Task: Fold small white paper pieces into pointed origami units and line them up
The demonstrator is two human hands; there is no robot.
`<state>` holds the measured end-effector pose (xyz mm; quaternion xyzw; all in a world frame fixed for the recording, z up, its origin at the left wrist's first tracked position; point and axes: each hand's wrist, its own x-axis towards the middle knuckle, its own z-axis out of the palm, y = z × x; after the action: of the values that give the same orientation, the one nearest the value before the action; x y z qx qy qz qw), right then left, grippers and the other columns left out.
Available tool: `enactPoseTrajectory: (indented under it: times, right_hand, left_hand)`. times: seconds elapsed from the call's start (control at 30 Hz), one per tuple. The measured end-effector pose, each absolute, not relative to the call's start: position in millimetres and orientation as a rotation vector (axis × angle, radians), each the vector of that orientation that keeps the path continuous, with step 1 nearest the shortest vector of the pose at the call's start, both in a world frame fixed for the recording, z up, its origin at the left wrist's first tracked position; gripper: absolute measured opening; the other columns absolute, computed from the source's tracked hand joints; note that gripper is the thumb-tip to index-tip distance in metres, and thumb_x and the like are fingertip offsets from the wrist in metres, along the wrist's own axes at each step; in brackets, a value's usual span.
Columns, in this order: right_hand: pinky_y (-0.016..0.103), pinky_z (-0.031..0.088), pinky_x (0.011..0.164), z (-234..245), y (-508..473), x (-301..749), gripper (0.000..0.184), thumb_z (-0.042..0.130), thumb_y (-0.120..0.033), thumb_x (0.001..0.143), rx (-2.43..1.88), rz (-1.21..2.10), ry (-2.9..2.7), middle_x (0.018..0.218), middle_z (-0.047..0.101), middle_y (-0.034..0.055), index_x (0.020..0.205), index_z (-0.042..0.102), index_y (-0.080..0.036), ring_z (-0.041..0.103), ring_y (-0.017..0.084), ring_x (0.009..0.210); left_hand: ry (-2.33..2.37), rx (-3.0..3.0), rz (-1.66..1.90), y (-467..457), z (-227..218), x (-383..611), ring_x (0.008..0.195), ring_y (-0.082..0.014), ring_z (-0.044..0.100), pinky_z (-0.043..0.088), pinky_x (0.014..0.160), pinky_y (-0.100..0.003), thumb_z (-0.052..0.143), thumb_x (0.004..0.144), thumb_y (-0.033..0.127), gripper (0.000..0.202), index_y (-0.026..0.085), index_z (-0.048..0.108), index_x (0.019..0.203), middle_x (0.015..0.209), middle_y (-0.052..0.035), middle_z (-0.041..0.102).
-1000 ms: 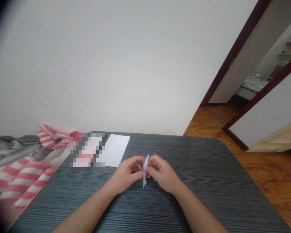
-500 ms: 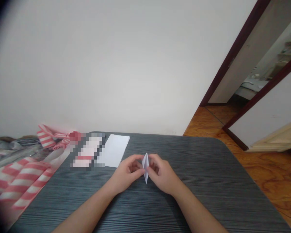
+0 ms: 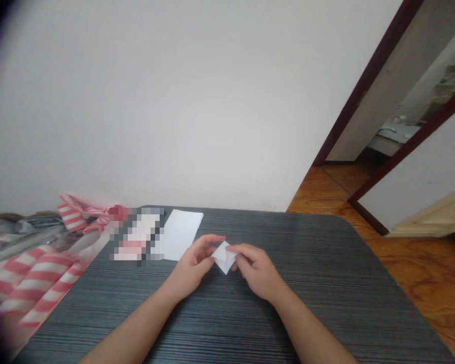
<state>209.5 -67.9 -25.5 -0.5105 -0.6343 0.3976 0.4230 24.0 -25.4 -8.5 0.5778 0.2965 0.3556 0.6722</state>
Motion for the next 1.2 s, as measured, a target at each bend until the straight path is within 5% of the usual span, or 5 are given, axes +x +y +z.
enactPoseTrajectory:
  times: [0.13, 0.3, 0.57, 0.83, 1.2]
  right_hand:
    - [0.024, 0.043, 0.054, -19.8, -69.2, 209.5, 0.029, 0.041, -0.019, 0.090, -1.240, 0.933, -1.631, 0.081, 0.058, 0.0031, 0.110, 0.062, -0.022, 0.050, 0.010, 0.055]
    - [0.027, 0.044, 0.059, -12.8, -70.5, 208.8, 0.031, 0.041, -0.021, 0.090, -1.184, 0.883, -1.721, 0.089, 0.058, 0.0066, 0.114, 0.061, -0.023, 0.054, 0.014, 0.070]
    - [0.026, 0.044, 0.058, -18.7, -71.3, 207.6, 0.034, 0.045, -0.025, 0.089, -1.187, 1.007, -1.578, 0.081, 0.060, 0.0042, 0.122, 0.050, -0.020, 0.055, 0.014, 0.065]
    - [0.024, 0.043, 0.055, -20.8, -68.0, 208.0, 0.025, 0.047, -0.031, 0.088, -1.450, 1.021, -1.627, 0.055, 0.060, -0.0004, 0.071, 0.060, -0.017, 0.055, 0.012, 0.049]
    - [0.022, 0.042, 0.051, -21.7, -68.5, 209.0, 0.028, 0.048, -0.033, 0.087, -1.445, 1.039, -1.560, 0.052, 0.058, -0.0013, 0.065, 0.055, -0.017, 0.053, 0.011, 0.045]
  left_hand:
    - [0.658, 1.165, 0.835, -23.5, -8.9, 24.5, 0.088, -0.0160, 0.059, 0.047, 0.080, -0.032, 0.050, 0.076, 0.010, 0.035, 0.017, 0.048, 0.110, 0.118, -0.0089, 0.053]
    - [0.695, 1.164, 0.729, -22.9, -14.5, 26.8, 0.076, -0.0168, 0.061, 0.050, 0.070, -0.033, 0.054, 0.082, 0.031, 0.033, 0.015, 0.048, 0.109, 0.091, -0.0072, 0.062]
    - [0.776, 1.326, 0.702, -21.6, -21.8, 27.8, 0.067, -0.0141, 0.061, 0.047, 0.060, -0.026, 0.059, 0.077, 0.029, 0.025, 0.015, 0.053, 0.097, 0.079, -0.0034, 0.064]
    - [0.770, 1.340, 0.703, -22.2, -21.9, 26.5, 0.063, -0.0130, 0.060, 0.046, 0.059, -0.025, 0.059, 0.077, 0.025, 0.020, 0.017, 0.050, 0.093, 0.075, -0.0004, 0.062]
    - [0.812, 1.330, 0.646, -21.3, -22.5, 27.1, 0.064, -0.0147, 0.062, 0.047, 0.060, -0.025, 0.062, 0.075, 0.030, 0.028, 0.015, 0.056, 0.097, 0.075, -0.0034, 0.065]
